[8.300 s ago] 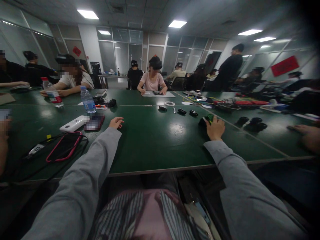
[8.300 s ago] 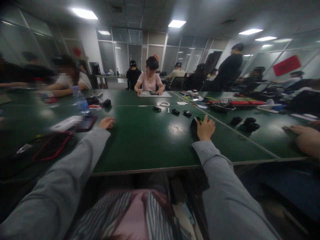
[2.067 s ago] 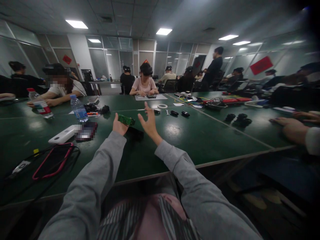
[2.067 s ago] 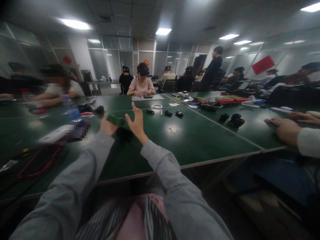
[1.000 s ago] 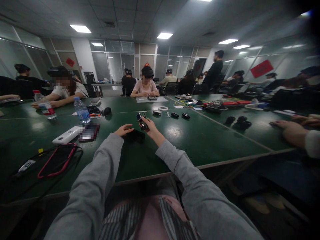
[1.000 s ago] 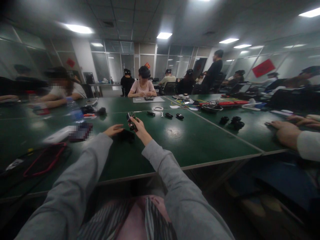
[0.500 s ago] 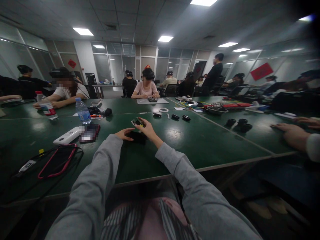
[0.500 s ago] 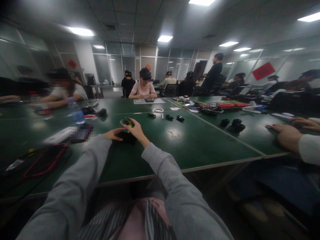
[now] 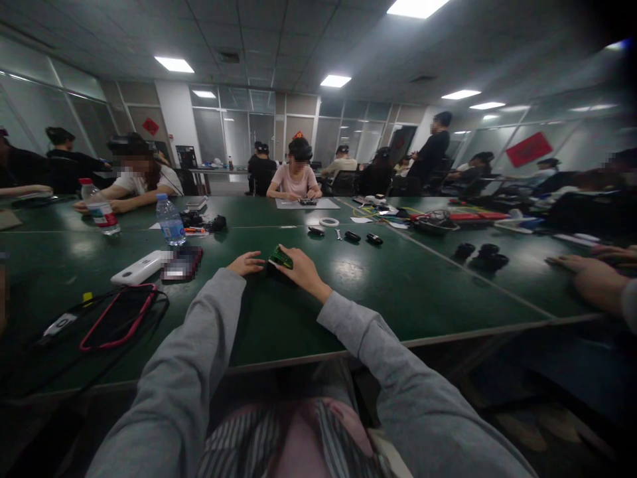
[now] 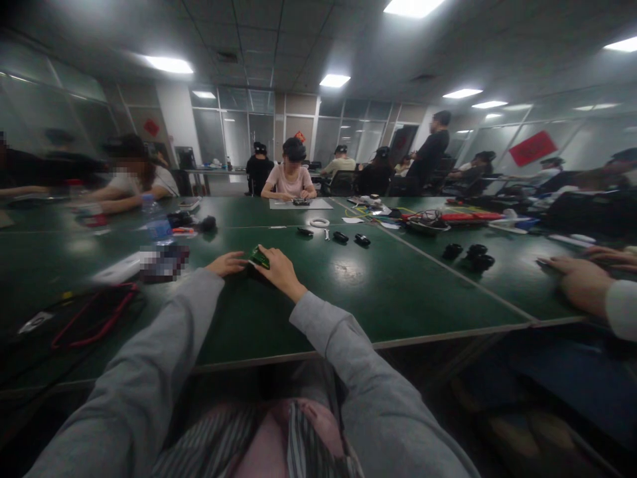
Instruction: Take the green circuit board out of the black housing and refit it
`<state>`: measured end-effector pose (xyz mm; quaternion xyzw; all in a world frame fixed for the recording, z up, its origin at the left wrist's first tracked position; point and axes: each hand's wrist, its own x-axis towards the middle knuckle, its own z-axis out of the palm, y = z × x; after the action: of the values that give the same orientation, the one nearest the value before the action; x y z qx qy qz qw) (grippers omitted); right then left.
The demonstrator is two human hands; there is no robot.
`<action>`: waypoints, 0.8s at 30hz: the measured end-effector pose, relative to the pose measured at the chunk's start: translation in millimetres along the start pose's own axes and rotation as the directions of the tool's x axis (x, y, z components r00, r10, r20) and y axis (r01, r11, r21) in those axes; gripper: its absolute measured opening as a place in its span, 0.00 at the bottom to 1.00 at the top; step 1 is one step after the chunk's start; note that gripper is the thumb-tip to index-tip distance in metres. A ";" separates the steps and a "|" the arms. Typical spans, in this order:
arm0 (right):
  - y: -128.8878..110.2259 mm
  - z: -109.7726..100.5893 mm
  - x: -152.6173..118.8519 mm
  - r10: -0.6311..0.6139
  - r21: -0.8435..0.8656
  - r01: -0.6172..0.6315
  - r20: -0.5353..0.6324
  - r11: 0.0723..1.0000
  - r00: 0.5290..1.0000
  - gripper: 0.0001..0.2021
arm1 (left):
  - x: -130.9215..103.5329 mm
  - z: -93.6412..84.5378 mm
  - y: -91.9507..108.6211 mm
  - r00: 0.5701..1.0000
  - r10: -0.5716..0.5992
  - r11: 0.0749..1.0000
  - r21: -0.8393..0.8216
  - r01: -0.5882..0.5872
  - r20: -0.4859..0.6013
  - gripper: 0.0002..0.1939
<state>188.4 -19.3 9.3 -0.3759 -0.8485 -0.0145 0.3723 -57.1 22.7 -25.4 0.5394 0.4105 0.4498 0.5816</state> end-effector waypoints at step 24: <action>264.9 -205.6 -164.0 0.381 -0.551 -0.710 -0.602 0.438 0.702 0.26 | -34.1 -27.2 9.4 0.992 -0.099 0.988 -0.129 0.089 -0.073 0.26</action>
<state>560.0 5.2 -15.2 -0.7419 -0.4949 -0.3148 0.3249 -92.8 -3.1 -18.5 0.4636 0.4293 0.4676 0.6182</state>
